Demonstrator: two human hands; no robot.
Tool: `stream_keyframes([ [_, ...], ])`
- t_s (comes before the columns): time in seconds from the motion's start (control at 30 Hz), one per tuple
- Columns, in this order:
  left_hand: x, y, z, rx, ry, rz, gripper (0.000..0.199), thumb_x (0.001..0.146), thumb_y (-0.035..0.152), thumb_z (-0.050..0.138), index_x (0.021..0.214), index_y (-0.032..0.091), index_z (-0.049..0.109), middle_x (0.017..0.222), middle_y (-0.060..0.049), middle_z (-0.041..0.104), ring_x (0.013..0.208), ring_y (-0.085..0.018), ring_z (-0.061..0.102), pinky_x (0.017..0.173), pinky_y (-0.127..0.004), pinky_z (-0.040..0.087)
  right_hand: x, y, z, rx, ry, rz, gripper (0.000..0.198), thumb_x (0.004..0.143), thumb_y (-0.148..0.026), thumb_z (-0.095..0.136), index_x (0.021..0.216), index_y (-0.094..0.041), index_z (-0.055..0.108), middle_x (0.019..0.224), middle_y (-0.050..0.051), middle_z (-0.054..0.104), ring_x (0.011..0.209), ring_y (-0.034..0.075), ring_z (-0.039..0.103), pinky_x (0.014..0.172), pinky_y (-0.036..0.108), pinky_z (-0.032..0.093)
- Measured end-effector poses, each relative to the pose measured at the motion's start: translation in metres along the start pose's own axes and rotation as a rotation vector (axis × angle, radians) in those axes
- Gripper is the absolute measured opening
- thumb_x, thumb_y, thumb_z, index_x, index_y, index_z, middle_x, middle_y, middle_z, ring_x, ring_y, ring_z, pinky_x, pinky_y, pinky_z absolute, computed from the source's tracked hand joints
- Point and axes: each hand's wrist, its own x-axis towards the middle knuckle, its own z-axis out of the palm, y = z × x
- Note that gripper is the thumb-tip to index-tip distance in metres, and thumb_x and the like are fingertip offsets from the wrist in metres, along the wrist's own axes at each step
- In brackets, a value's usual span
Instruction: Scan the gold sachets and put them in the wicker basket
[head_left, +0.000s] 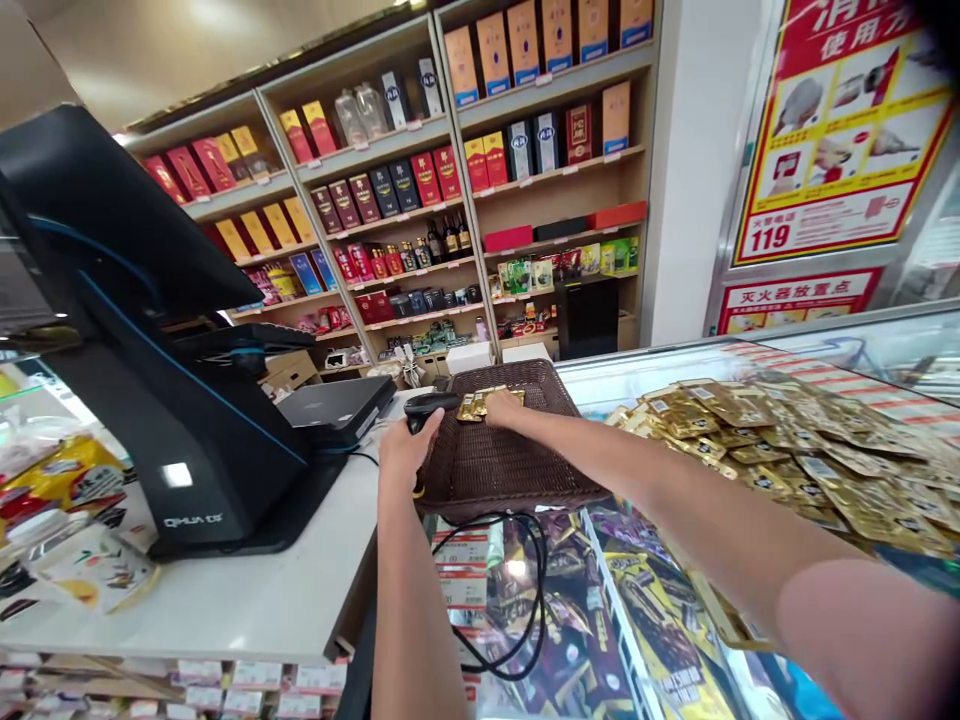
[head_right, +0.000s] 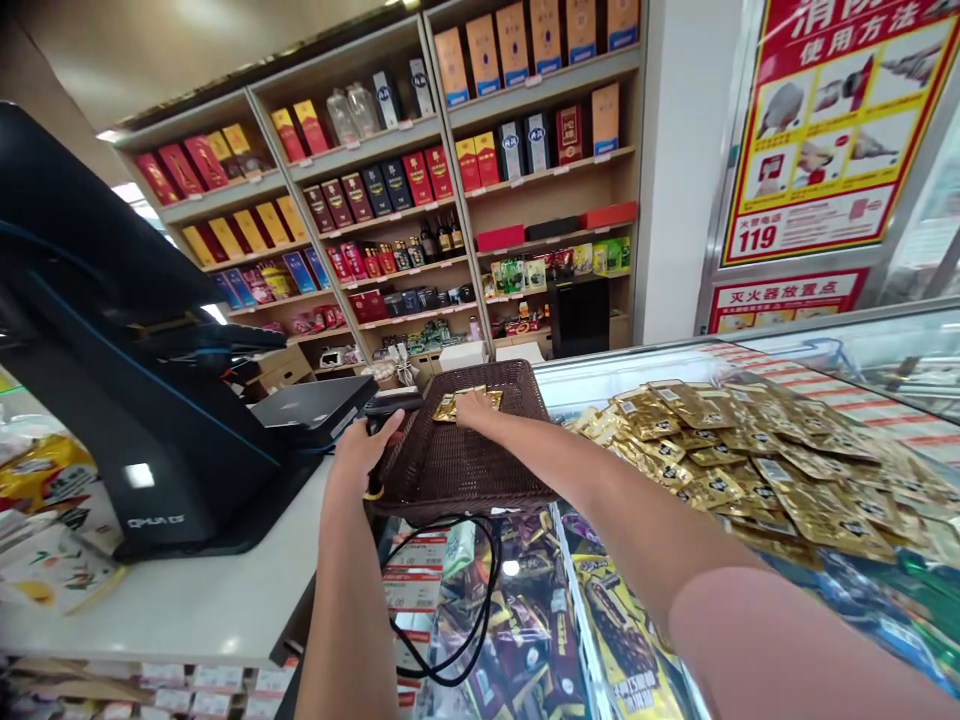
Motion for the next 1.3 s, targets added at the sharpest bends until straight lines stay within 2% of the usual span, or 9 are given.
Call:
stream_keyframes([
  [0.13,-0.003,0.002,0.002,-0.039,-0.018,0.011,0.051,0.069,0.068,0.062,0.079,0.02,0.071,0.075,-0.008,0.074,0.081,-0.03,0.069,0.074,-0.036,0.045,0.019,0.002,0.026,-0.113,0.013,-0.095,0.047,0.08,-0.013,0.059,0.127,-0.007,0.057,0.134,0.023,0.055,0.126,0.031,0.047,0.101,0.04,0.037],
  [0.27,-0.001,0.002,0.008,-0.051,-0.038,0.053,0.052,0.068,0.07,0.061,0.079,0.02,0.071,0.077,-0.008,0.075,0.082,-0.029,0.069,0.073,-0.034,0.044,0.021,0.013,0.032,-0.18,-0.006,-0.248,0.028,0.086,-0.008,0.049,0.106,-0.006,0.069,0.118,0.022,0.065,0.118,0.028,0.054,0.101,0.037,0.036],
  [0.4,0.001,0.003,0.013,-0.033,-0.041,0.075,0.053,0.067,0.071,0.061,0.082,0.021,0.073,0.078,-0.009,0.075,0.086,-0.03,0.068,0.072,-0.033,0.044,0.012,0.02,0.022,-0.194,0.025,-0.345,0.027,0.091,-0.011,0.046,0.099,-0.007,0.071,0.111,0.022,0.068,0.112,0.027,0.058,0.098,0.036,0.037],
  [0.53,-0.003,0.011,0.014,-0.045,-0.054,0.093,0.053,0.067,0.071,0.062,0.081,0.021,0.073,0.078,-0.009,0.075,0.087,-0.03,0.068,0.072,-0.032,0.044,-0.001,0.031,-0.005,-0.161,0.126,-0.278,0.03,0.093,-0.011,0.042,0.11,-0.006,0.067,0.107,0.023,0.068,0.1,0.027,0.064,0.085,0.035,0.044],
  [0.63,-0.008,0.021,0.012,-0.049,-0.062,0.113,0.054,0.067,0.071,0.061,0.082,0.02,0.072,0.081,-0.01,0.075,0.088,-0.03,0.068,0.071,-0.032,0.043,-0.024,0.051,-0.029,-0.111,0.215,-0.234,0.029,0.093,-0.012,0.044,0.107,-0.009,0.069,0.104,0.017,0.07,0.098,0.024,0.064,0.086,0.031,0.045],
  [0.77,-0.015,0.035,0.008,-0.049,-0.094,0.07,0.058,0.064,0.073,0.062,0.084,0.019,0.072,0.087,-0.01,0.076,0.092,-0.03,0.067,0.07,-0.031,0.044,-0.078,0.093,-0.049,0.071,0.534,-0.357,0.029,0.084,-0.005,0.049,0.101,-0.011,0.071,0.105,0.013,0.07,0.097,0.022,0.064,0.09,0.034,0.048],
  [0.97,-0.031,0.057,0.018,-0.265,-0.323,0.139,0.055,0.063,0.068,0.068,0.084,0.017,0.069,0.091,-0.01,0.076,0.093,-0.028,0.068,0.072,-0.029,0.047,-0.155,0.153,-0.056,0.153,0.945,-0.34,0.033,0.086,-0.009,0.049,0.11,-0.017,0.069,0.114,0.011,0.067,0.104,0.023,0.063,0.095,0.04,0.051],
  [1.1,-0.045,0.071,0.032,-0.333,-0.429,0.194,0.053,0.067,0.063,0.069,0.093,0.017,0.067,0.091,-0.009,0.076,0.094,-0.026,0.069,0.073,-0.028,0.047,-0.171,0.174,-0.055,0.144,1.03,-0.293,0.031,0.088,-0.013,0.048,0.113,-0.015,0.068,0.112,0.012,0.066,0.103,0.022,0.064,0.096,0.041,0.052],
  [1.3,-0.056,0.081,0.05,-0.15,-0.414,0.348,0.048,0.073,0.061,0.064,0.088,0.016,0.07,0.09,-0.009,0.076,0.09,-0.028,0.069,0.074,-0.03,0.046,-0.174,0.179,-0.051,0.106,1.015,-0.345,0.034,0.092,-0.014,0.044,0.12,-0.014,0.064,0.12,0.014,0.063,0.112,0.023,0.061,0.099,0.042,0.052],
])
